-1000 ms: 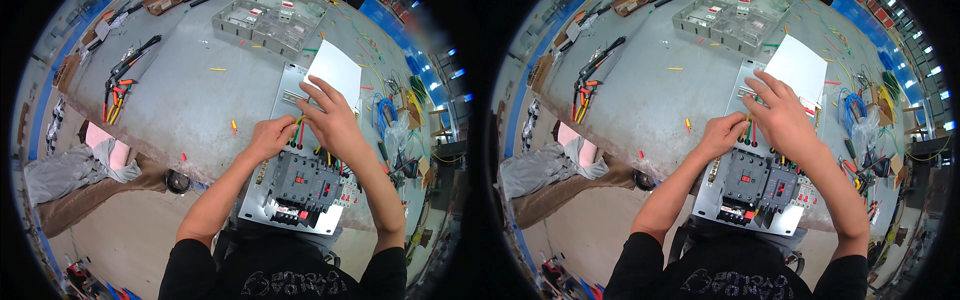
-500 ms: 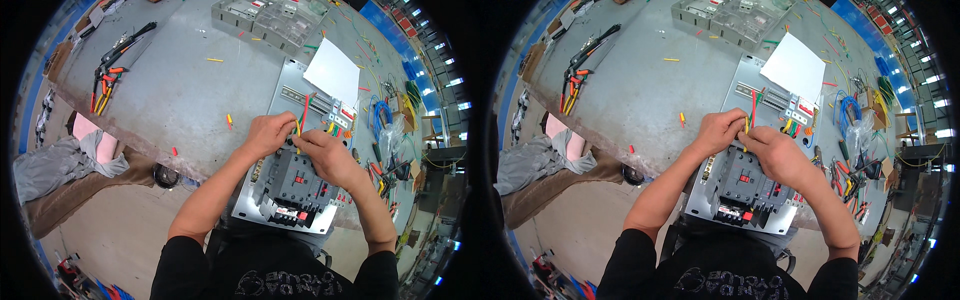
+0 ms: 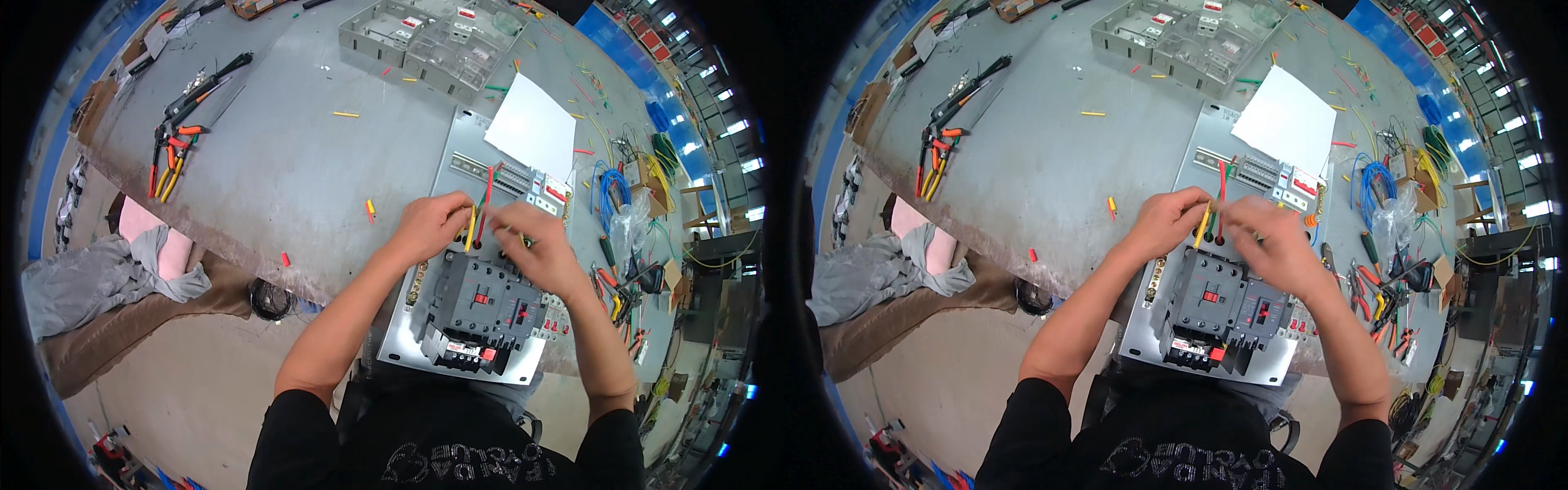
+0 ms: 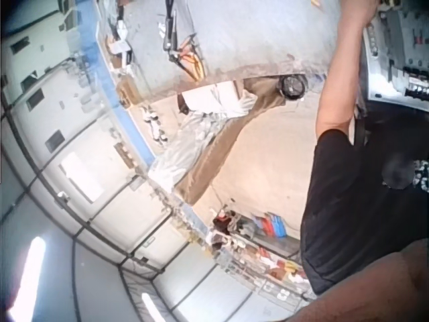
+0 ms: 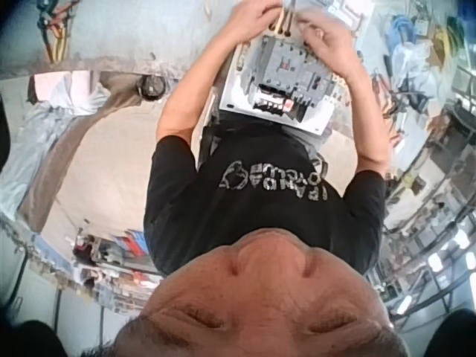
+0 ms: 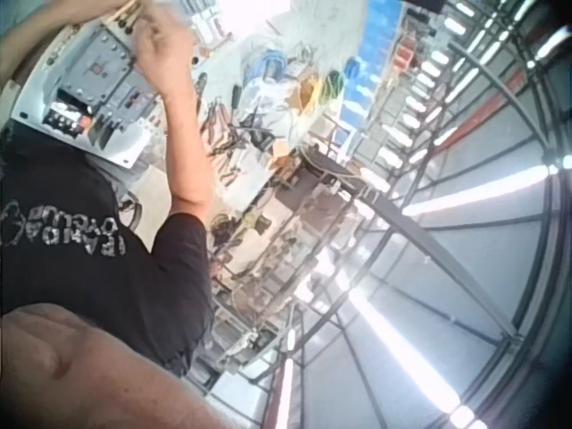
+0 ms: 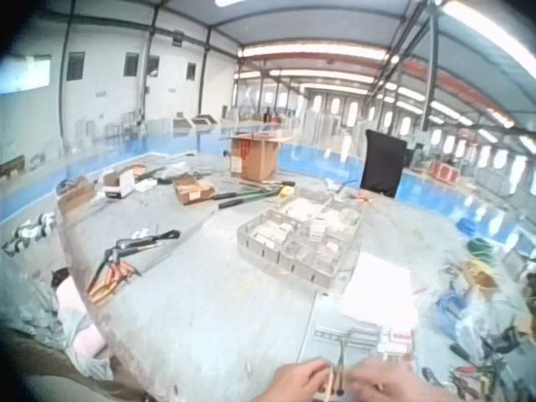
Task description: The person inserts colored wires into holes on a metal panel, then flips the panel to connect the wires to circuit breakers and terminal blocks. They use pliers to strip wire ends and a screwdriver to tighten connections.
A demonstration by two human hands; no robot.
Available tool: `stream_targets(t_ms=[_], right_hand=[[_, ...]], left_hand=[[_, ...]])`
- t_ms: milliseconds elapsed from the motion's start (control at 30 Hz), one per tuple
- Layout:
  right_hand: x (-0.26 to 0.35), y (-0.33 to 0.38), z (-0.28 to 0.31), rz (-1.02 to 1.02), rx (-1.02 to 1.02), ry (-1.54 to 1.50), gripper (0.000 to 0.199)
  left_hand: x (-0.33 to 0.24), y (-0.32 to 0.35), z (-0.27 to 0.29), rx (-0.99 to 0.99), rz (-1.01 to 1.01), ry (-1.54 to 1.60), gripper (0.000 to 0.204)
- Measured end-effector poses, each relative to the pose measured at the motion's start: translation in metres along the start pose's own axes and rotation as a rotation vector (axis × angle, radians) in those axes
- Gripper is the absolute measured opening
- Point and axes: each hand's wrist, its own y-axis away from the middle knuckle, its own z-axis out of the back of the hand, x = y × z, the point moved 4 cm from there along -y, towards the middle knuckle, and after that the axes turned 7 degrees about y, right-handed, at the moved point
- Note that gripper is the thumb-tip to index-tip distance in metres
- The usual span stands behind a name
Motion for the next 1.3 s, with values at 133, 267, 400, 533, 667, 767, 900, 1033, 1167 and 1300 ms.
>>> stream_targets(t_ms=[133, 267, 400, 533, 667, 767, 900, 1033, 1167, 1300], right_hand=[[-0.014, -0.018, 0.023, -0.252, -0.268, 0.021, 0.057], [-0.026, -0.048, 0.009, -0.248, -0.213, -0.010, 0.047], [-0.025, -0.060, 0.013, -0.228, -0.200, 0.003, 0.029], [-0.009, -0.059, 0.017, -0.100, -0.188, -0.002, 0.025], [-0.005, -0.067, 0.017, -0.024, -0.142, 0.087, 0.023], [-0.012, -0.084, 0.015, -0.179, -0.001, 0.290, 0.019], [-0.009, -0.095, 0.019, -0.143, 0.082, 0.242, 0.013], [0.002, -0.063, 0.029, 0.193, -0.143, 0.305, 0.012], [0.011, -0.024, 0.043, 0.237, -0.303, 0.360, 0.011], [0.008, -0.001, 0.026, 0.048, -0.170, 0.004, 0.010]], left_hand=[[0.002, 0.000, -0.003, 0.047, 0.013, 0.186, 0.023], [0.003, -0.006, -0.006, 0.115, 0.076, 0.265, 0.025], [-0.007, -0.013, -0.003, 0.184, 0.113, 0.213, 0.025], [-0.003, -0.009, -0.001, 0.155, 0.134, 0.228, 0.023], [0.005, -0.004, -0.004, 0.109, 0.121, 0.243, 0.021], [0.000, -0.003, -0.006, 0.089, 0.091, 0.309, 0.020], [0.000, 0.002, -0.006, 0.046, 0.078, 0.328, 0.023], [0.004, 0.003, -0.006, 0.063, 0.051, 0.331, 0.028], [-0.008, -0.003, -0.012, 0.061, -0.024, 0.242, 0.026], [-0.008, -0.006, -0.010, 0.066, 0.060, 0.202, 0.017]])
